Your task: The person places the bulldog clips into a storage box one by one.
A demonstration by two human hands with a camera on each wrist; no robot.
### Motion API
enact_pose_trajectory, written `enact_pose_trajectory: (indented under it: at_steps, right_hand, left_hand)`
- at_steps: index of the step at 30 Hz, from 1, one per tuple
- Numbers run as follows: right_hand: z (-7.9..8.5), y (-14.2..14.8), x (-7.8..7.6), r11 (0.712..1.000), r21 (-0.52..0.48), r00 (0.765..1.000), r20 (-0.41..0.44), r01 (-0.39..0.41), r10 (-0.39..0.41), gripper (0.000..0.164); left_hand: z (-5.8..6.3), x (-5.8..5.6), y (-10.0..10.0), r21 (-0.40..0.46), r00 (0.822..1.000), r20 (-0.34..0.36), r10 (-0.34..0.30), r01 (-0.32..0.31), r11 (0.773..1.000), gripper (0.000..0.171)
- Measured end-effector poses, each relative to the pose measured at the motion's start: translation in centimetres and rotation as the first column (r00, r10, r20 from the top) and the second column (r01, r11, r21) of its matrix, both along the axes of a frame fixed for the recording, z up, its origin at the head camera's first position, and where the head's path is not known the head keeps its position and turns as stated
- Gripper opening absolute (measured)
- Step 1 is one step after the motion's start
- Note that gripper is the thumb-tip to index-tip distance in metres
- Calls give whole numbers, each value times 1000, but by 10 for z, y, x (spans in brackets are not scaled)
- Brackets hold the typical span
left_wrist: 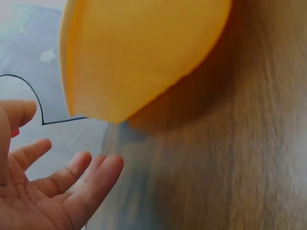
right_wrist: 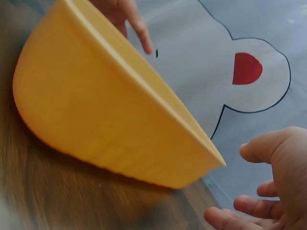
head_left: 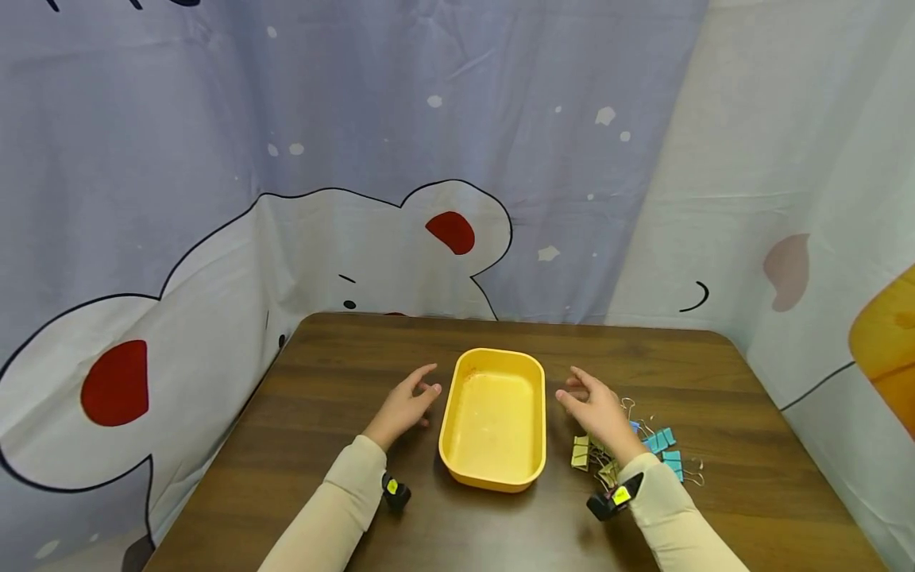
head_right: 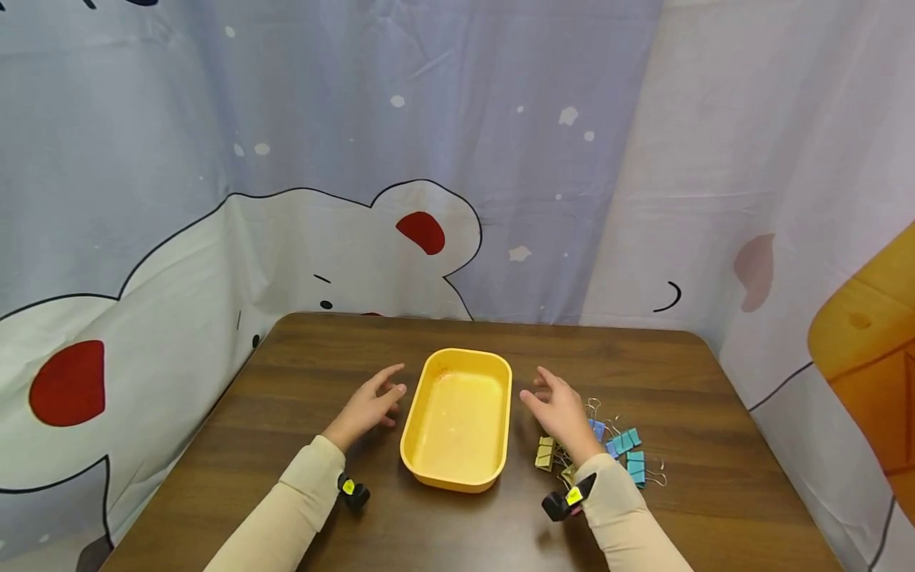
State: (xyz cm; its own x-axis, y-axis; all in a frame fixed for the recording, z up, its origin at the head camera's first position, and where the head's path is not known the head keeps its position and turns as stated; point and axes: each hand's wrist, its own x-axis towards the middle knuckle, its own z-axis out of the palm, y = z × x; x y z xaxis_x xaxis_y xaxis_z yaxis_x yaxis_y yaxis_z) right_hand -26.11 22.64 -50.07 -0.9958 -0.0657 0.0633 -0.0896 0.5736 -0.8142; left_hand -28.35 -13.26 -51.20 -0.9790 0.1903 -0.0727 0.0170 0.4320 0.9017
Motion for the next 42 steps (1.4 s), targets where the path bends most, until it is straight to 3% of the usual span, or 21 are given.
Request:
enact_pose_trajectory:
  at_steps: [5,11,18,24,32,42]
  right_hand:
    - [2,-11,4,989,-146,995,97,13,1,66]
    - [2,-22,10,971,-241,987,159,3,36,64]
    - [-2,-31,11,978,-208,988,147,-8,40,57]
    - [-2,-37,12,973,-232,988,144,-14,48,52]
    - [5,-36,15,972,-236,982,181,-1,45,50]
    - [11,-26,17,999,-18,992,120,-47,49,47]
  left_hand:
    - [0,1,4,163,991,126,-39,18,986,56]
    - [-2,-1,6,250,977,207,-42,-11,968,57]
    - [-3,1,7,304,962,269,-51,-35,952,59]
    - [-5,5,12,329,958,274,-89,-6,944,57]
    - [-5,10,18,364,952,293,-85,-29,931,54]
    - [-12,14,27,431,950,291,-113,-24,902,55]
